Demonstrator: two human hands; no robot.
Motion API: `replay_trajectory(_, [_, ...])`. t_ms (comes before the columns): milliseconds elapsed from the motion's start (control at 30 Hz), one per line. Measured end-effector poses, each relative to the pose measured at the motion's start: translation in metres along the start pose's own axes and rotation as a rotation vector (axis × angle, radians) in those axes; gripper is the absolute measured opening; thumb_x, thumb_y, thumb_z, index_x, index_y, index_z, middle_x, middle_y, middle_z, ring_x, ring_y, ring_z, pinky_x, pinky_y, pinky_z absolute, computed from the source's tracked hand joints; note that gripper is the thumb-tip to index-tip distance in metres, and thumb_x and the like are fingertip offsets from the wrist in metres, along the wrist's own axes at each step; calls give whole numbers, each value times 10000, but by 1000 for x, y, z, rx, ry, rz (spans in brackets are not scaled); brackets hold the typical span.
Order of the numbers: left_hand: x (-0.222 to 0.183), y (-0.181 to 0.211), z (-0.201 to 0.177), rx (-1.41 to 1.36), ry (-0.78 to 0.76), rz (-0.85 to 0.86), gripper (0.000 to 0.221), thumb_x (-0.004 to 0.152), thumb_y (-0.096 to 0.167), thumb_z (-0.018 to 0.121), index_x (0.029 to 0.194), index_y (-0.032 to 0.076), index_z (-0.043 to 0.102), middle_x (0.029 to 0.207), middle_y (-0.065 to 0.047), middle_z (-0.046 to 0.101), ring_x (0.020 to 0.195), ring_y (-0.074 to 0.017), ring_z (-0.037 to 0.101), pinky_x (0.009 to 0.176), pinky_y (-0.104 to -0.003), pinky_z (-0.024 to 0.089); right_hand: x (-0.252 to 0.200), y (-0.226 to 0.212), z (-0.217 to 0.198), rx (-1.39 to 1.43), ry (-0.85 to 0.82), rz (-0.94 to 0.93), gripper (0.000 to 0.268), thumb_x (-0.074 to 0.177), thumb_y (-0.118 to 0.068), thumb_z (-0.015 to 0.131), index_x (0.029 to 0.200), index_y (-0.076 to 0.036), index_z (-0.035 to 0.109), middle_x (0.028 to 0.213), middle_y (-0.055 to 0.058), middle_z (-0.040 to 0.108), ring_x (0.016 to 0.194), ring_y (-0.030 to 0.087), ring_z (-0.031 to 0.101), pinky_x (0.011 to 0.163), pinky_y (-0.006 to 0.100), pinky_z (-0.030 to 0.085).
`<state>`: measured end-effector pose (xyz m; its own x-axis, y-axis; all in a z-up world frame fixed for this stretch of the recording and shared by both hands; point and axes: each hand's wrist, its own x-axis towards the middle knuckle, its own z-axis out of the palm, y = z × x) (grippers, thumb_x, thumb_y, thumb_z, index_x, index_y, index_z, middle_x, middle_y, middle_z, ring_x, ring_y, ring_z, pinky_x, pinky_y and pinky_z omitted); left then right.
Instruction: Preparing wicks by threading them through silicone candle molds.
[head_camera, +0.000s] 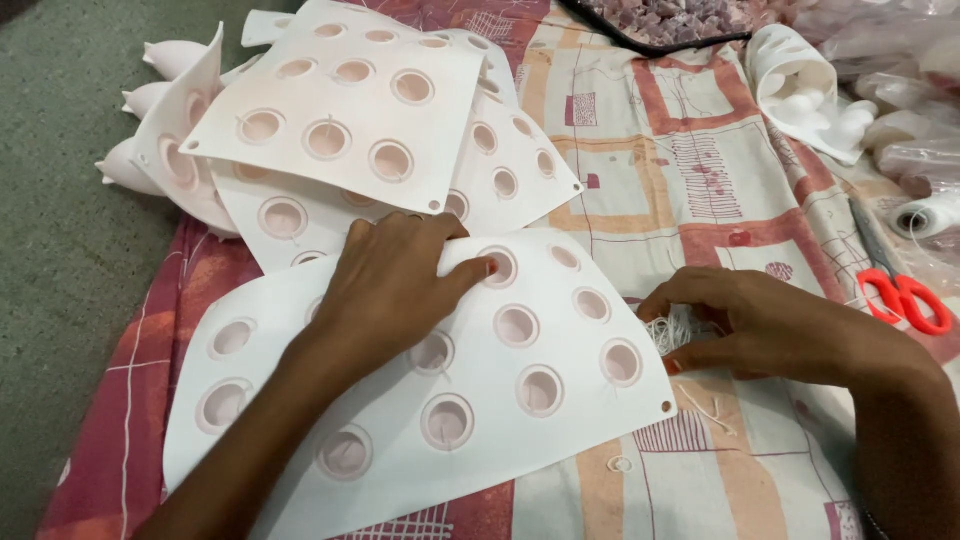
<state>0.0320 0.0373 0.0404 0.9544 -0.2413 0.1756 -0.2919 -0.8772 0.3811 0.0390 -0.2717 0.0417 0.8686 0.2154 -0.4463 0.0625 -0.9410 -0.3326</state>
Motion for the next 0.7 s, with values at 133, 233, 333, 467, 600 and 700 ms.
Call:
replay_trajectory(133, [-3,20,-37,-223,5,-47,480,818,411,741,1102,24,711,886,-161,748,811,-285,731,782,-450,543,7,14,4,-3,-26,-72,380,841,-263,820,1211,-218,747,1140,-11,681,996,150,625,824,335,545])
replay_trajectory(233, [-2,28,-56,-287,-75,-102,425,853,340,726,1168,56,717,880,-123,773,757,-229,740,678,-417,544,4,13,4,17,-2,-168,266,873,-288,778,1114,-182,743,1075,-3,724,933,153,657,794,319,562])
replay_trajectory(333, [2,20,-79,-894,18,8,437,952,213,595,1342,16,594,1005,-114,793,791,-186,775,690,-311,633,-6,-3,-1,43,-25,-8,282,893,-284,754,1158,-195,725,1097,-22,670,909,150,651,752,343,572])
replay_trajectory(467, [-11,28,-95,-1116,117,42,423,983,177,536,1364,-8,544,1045,-116,755,852,-178,753,777,-288,610,-5,-4,-3,19,-18,-16,251,888,-272,770,1119,-187,723,1070,-37,694,827,161,686,722,337,563])
replay_trajectory(600, [-39,18,-74,-1480,441,95,404,1129,184,502,1428,-88,509,1120,-141,665,989,-196,660,926,-305,561,-7,-8,-2,42,-33,53,227,915,-280,753,1112,-171,720,1006,5,715,773,162,675,681,338,559])
replay_trajectory(700, [-56,33,-41,-1665,530,99,393,1106,165,484,1425,-65,477,1229,-165,634,1113,-222,636,1011,-356,548,-6,-11,-3,36,-27,84,228,924,-282,752,1130,-188,726,976,16,721,758,157,660,663,338,554])
